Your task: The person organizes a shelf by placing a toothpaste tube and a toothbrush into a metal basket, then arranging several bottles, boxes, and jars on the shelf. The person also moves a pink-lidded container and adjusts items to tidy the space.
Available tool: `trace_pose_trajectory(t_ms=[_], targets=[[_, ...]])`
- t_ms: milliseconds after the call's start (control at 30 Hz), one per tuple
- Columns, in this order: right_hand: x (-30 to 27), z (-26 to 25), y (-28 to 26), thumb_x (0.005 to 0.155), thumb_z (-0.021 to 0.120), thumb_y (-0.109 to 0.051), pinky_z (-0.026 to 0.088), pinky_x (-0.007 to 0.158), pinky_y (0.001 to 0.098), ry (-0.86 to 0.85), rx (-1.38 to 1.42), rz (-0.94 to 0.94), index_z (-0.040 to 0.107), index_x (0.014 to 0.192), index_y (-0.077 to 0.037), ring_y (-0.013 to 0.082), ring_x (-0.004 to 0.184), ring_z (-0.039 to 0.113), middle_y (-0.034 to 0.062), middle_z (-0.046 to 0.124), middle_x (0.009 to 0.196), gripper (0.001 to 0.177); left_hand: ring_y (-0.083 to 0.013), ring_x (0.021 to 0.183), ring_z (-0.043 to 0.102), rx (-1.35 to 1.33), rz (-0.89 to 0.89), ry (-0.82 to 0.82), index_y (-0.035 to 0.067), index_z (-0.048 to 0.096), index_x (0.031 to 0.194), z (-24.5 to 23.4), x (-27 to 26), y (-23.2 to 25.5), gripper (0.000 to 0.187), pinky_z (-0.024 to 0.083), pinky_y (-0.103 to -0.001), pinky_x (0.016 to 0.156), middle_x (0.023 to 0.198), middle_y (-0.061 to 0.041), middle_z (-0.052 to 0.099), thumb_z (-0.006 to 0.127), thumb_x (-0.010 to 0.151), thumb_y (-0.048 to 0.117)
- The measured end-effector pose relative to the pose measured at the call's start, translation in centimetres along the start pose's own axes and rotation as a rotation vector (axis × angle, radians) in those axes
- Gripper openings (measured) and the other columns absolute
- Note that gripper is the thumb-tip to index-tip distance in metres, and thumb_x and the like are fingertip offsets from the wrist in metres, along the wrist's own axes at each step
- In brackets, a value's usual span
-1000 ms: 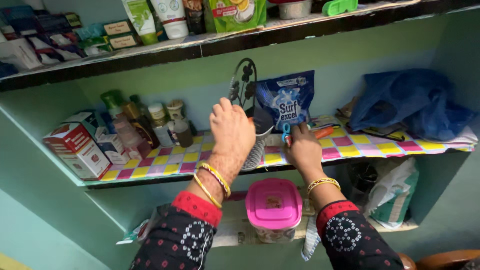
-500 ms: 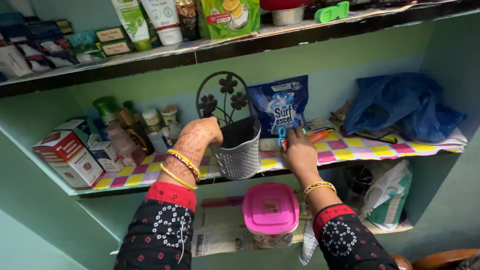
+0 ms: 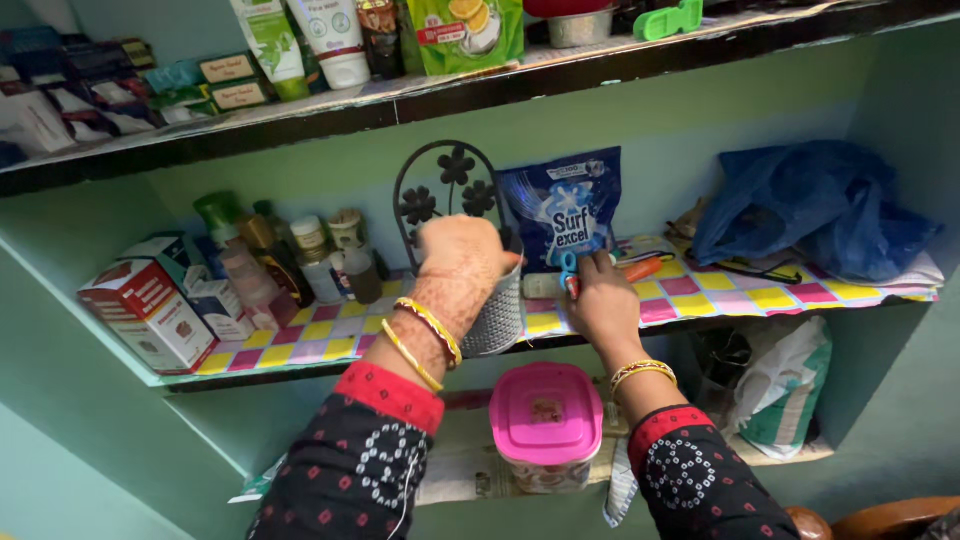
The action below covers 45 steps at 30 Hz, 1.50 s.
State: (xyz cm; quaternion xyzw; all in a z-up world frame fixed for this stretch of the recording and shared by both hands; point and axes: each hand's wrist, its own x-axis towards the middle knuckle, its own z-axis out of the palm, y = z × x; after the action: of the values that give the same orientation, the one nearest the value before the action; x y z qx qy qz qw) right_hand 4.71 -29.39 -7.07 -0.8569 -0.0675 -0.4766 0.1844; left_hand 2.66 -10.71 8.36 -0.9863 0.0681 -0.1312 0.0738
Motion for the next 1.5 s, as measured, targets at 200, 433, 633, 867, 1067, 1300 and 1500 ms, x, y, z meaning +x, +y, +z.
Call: trace_pose_trajectory(t_ms=[200, 433, 633, 867, 1067, 1300, 1500], targets=[[0.1, -0.1, -0.2, 0.076, 0.075, -0.019, 0.055, 0.070, 0.0487, 0.007, -0.001, 0.008, 0.067, 0.104, -0.007, 0.0378, 0.082, 0.067, 0.0146, 0.065, 0.105, 0.032, -0.0341, 0.131, 0.056, -0.309, 0.133, -0.666, 0.000, 0.063, 0.135, 3.3, 2.5, -1.5, 0.104, 0.044, -0.044, 0.110, 0.143, -0.020, 0.059, 0.080, 0.062, 0.072], [0.1, -0.3, -0.3, 0.074, 0.076, -0.020, 0.055, 0.069, 0.0488, 0.008, -0.003, -0.005, 0.066, 0.102, -0.006, 0.0378, 0.080, 0.067, 0.0155, 0.065, 0.107, 0.032, -0.0338, 0.155, 0.027, -0.461, -0.063, -0.816, 0.002, 0.045, 0.153, 0.4, 1.0, -1.7, 0.126, 0.028, -0.049, 0.122, 0.166, -0.023, 0.029, 0.081, 0.057, 0.075], [-0.1, -0.2, -0.3, 0.078, 0.075, -0.019, 0.055, 0.070, 0.0480, 0.005, -0.025, -0.009, 0.065, 0.099, -0.007, 0.0364, 0.081, 0.067, 0.0139, 0.064, 0.105, 0.026, -0.0347, 0.155, 0.026, -0.447, -0.030, -0.770, 0.004, 0.047, 0.153, -1.3, -0.8, -1.4, 0.129, 0.027, -0.050, 0.123, 0.166, -0.021, 0.032, 0.079, 0.051, 0.077], [0.0, -0.3, -0.4, 0.075, 0.079, -0.025, 0.055, 0.068, 0.0481, 0.019, -0.013, -0.026, 0.066, 0.100, -0.007, 0.0370, 0.080, 0.067, 0.0142, 0.064, 0.102, 0.034, -0.0310, 0.157, 0.020, -0.541, 0.043, -0.776, 0.009, 0.040, 0.157, -0.2, 0.3, -1.2, 0.129, 0.021, -0.051, 0.124, 0.169, -0.014, 0.026, 0.067, 0.057, 0.087], [0.1, -0.3, -0.2, 0.073, 0.079, -0.026, 0.055, 0.070, 0.0479, 0.003, -0.012, -0.024, 0.066, 0.100, -0.007, 0.0372, 0.081, 0.067, 0.0144, 0.064, 0.104, 0.035, -0.0313, 0.155, 0.028, -0.511, 0.033, -0.753, 0.010, 0.049, 0.153, -0.3, 0.4, -1.3, 0.127, 0.027, -0.051, 0.122, 0.166, -0.015, 0.033, 0.068, 0.054, 0.086], [-0.1, -0.4, -0.3, 0.074, 0.080, -0.025, 0.055, 0.072, 0.0472, 0.016, 0.010, -0.014, 0.067, 0.102, -0.008, 0.0372, 0.084, 0.067, 0.0137, 0.064, 0.105, 0.036, -0.0315, 0.155, 0.028, -0.530, 0.032, -0.766, 0.008, 0.049, 0.152, -0.6, 0.5, -1.5, 0.129, 0.025, -0.051, 0.123, 0.165, -0.016, 0.036, 0.067, 0.053, 0.088], [0.2, -0.6, -0.5, 0.068, 0.081, -0.024, 0.055, 0.071, 0.0487, -0.010, 0.015, -0.013, 0.066, 0.102, -0.006, 0.0386, 0.083, 0.067, 0.0152, 0.064, 0.106, 0.041, -0.0361, 0.156, 0.023, -0.583, -0.017, -0.681, 0.005, 0.039, 0.157, 0.4, 1.7, -1.6, 0.126, 0.023, -0.050, 0.124, 0.166, -0.023, 0.027, 0.053, 0.068, 0.092]])
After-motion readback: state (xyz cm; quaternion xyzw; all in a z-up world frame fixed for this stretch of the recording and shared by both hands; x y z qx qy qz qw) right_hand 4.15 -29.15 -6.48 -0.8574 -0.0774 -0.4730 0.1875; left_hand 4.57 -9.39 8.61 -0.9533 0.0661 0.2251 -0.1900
